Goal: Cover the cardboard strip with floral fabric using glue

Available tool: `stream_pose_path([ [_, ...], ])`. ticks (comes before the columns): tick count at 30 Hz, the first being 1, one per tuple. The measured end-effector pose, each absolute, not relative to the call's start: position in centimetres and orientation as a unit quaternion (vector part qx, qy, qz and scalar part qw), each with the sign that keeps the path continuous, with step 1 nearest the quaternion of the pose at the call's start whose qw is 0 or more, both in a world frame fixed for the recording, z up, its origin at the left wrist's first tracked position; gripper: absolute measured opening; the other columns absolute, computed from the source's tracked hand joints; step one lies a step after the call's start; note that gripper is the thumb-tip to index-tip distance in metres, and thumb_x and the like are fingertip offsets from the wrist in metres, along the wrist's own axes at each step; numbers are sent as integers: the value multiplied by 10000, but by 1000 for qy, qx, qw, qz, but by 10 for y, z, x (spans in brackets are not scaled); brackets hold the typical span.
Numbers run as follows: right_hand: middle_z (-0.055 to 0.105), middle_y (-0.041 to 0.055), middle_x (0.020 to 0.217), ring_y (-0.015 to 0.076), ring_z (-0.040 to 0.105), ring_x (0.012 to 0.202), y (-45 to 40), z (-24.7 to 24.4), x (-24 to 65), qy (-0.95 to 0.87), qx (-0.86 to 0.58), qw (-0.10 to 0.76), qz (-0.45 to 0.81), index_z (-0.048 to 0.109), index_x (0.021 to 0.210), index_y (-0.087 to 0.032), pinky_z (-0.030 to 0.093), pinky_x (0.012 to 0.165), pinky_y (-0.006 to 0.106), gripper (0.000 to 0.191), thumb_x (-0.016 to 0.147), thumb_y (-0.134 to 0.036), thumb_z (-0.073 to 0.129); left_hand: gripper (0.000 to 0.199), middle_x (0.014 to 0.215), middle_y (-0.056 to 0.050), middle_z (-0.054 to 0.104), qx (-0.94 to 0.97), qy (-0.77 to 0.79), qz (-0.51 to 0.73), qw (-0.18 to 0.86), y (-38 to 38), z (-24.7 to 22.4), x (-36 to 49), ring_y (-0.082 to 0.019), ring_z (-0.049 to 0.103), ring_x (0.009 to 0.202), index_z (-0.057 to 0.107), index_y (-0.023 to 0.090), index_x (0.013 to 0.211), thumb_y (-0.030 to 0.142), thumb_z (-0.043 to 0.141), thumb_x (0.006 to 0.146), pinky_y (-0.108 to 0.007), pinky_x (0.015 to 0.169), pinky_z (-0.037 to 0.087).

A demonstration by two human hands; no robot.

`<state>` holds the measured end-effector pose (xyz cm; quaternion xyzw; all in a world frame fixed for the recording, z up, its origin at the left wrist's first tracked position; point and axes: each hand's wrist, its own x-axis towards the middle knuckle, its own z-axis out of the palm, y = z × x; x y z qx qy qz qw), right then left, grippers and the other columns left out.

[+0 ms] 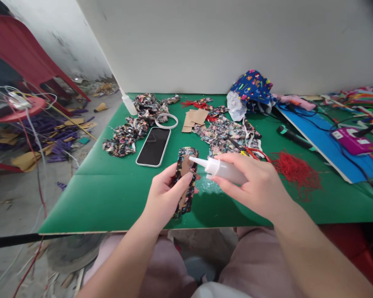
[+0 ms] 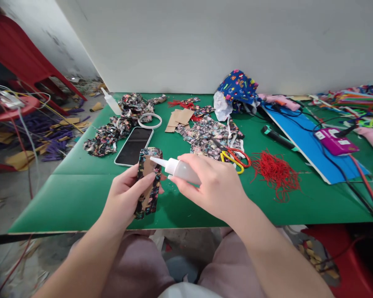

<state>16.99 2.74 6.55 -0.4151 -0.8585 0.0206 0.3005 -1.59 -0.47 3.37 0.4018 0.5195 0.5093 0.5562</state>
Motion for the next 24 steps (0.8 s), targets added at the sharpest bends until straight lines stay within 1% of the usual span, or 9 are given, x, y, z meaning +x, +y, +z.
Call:
stream_pose_path([
  [2, 675, 17, 1000, 137, 640, 822, 28, 64, 169, -861, -410, 299, 23, 554, 1045, -194, 466, 677, 233, 302, 802, -374, 547, 177, 631, 34, 632, 403, 520, 508, 555, -5, 34, -16, -84, 583, 510, 622, 189, 835, 336, 642, 739, -134, 434, 450],
  [6, 679, 7, 984, 140, 641, 806, 30, 65, 173, -854, -429, 293, 27, 564, 1032, -218, 465, 665, 233, 283, 798, -377, 549, 162, 714, 24, 662, 389, 505, 522, 567, -5, 36, -17, -80, 590, 515, 627, 190, 842, 319, 641, 743, -133, 428, 455],
  [9, 682, 0, 966, 137, 641, 778, 31, 68, 176, -842, -446, 301, 38, 569, 1028, -236, 468, 663, 232, 279, 791, -382, 557, 152, 727, 30, 670, 375, 489, 526, 586, -4, 36, -18, -80, 598, 510, 627, 199, 849, 310, 640, 746, -134, 427, 460],
  [13, 671, 14, 1015, 151, 637, 839, 34, 65, 175, -852, -425, 298, 71, 571, 1038, -236, 477, 691, 237, 298, 792, -403, 549, 141, 697, 33, 669, 360, 475, 519, 613, -4, 37, -19, -84, 609, 510, 622, 199, 848, 297, 639, 748, -125, 417, 448],
  [16, 663, 12, 1042, 156, 630, 872, 38, 61, 176, -853, -424, 292, 84, 568, 1064, -244, 477, 711, 244, 323, 787, -410, 556, 158, 693, 25, 670, 352, 475, 517, 619, -4, 38, -20, -82, 602, 494, 618, 188, 854, 297, 640, 742, -125, 406, 437],
  [21, 668, 9, 1030, 158, 633, 859, 41, 60, 181, -851, -429, 288, 89, 574, 1063, -259, 482, 675, 243, 326, 776, -413, 569, 205, 710, 10, 677, 349, 477, 504, 629, -4, 39, -20, -85, 593, 484, 608, 182, 891, 310, 641, 734, -138, 416, 436],
  [24, 665, 17, 1038, 168, 631, 872, 41, 60, 180, -853, -425, 288, 94, 575, 1067, -256, 486, 695, 262, 328, 780, -414, 564, 223, 711, 0, 681, 366, 487, 496, 619, -4, 38, -20, -94, 594, 491, 605, 176, 887, 329, 640, 728, -150, 422, 438],
])
